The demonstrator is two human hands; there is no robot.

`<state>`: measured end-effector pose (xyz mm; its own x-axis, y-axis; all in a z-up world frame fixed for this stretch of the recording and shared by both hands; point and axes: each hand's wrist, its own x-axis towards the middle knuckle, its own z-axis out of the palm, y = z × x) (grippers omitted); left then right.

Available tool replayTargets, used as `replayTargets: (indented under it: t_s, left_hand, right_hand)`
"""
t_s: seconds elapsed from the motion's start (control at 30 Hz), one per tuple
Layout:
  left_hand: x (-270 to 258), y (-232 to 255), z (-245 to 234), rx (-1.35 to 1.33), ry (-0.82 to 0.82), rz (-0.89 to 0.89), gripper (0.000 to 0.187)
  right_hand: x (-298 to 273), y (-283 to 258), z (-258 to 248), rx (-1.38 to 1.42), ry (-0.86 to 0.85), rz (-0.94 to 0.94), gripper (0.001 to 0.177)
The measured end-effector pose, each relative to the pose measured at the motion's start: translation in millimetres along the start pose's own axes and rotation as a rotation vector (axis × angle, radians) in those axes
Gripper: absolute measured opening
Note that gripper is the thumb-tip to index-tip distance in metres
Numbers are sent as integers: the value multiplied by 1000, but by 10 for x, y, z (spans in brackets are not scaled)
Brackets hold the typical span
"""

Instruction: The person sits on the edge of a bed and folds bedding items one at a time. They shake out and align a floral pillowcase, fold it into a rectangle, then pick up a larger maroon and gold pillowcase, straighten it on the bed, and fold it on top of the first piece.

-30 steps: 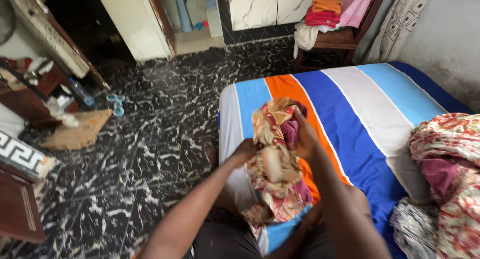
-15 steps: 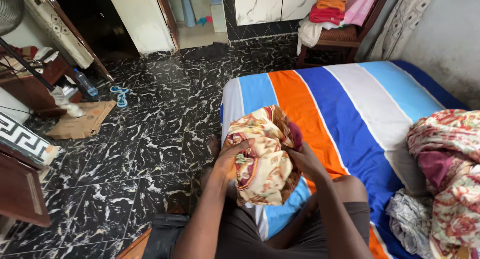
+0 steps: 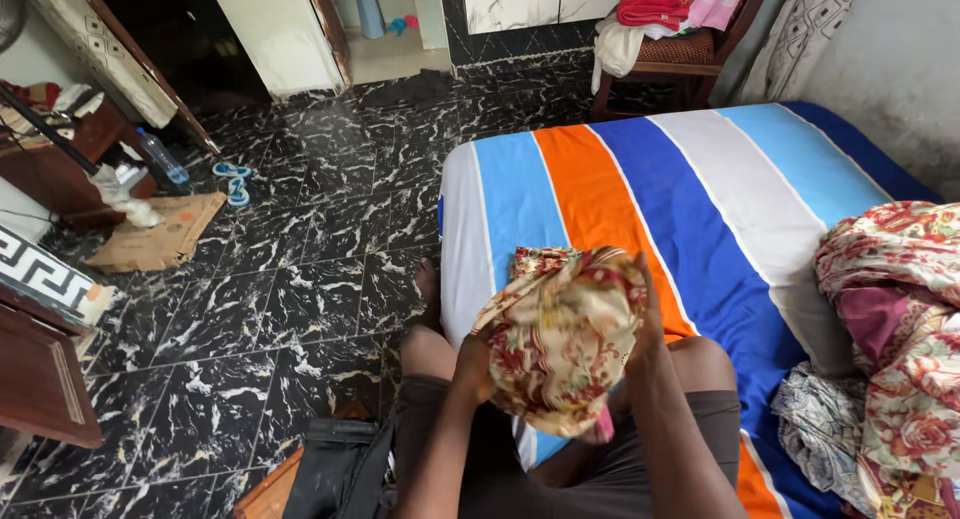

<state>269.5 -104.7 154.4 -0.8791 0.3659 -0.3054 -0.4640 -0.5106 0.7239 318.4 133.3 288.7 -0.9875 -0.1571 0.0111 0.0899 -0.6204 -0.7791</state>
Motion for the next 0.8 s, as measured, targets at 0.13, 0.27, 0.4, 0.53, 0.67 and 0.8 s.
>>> replayTargets:
  t_s: [0.13,0.27,0.4,0.53,0.67,0.8]
  left_hand:
    - [-260,335,224,-473,-352,-53,45]
    - [-584,694,476,-511,-390,106,50]
    - [-703,708,562,-242,-310,112,43]
    - [-666,480,310,-8,-284,368,51]
    - [-423,384,186,396,63,316,32]
    - [-335,546,355,-90,-28,-34,49]
  right_hand:
    - [138,212,-362,-497,61,-6,53]
    - [266,565,-441,-942,238,138,51]
    - [252,626,-199,-38,-49,372,55]
    - [226,301,172,194,-216,68,61]
    - [311,79,494,41,-176,226,45]
    - [408,28,488,-101,-90,194,36]
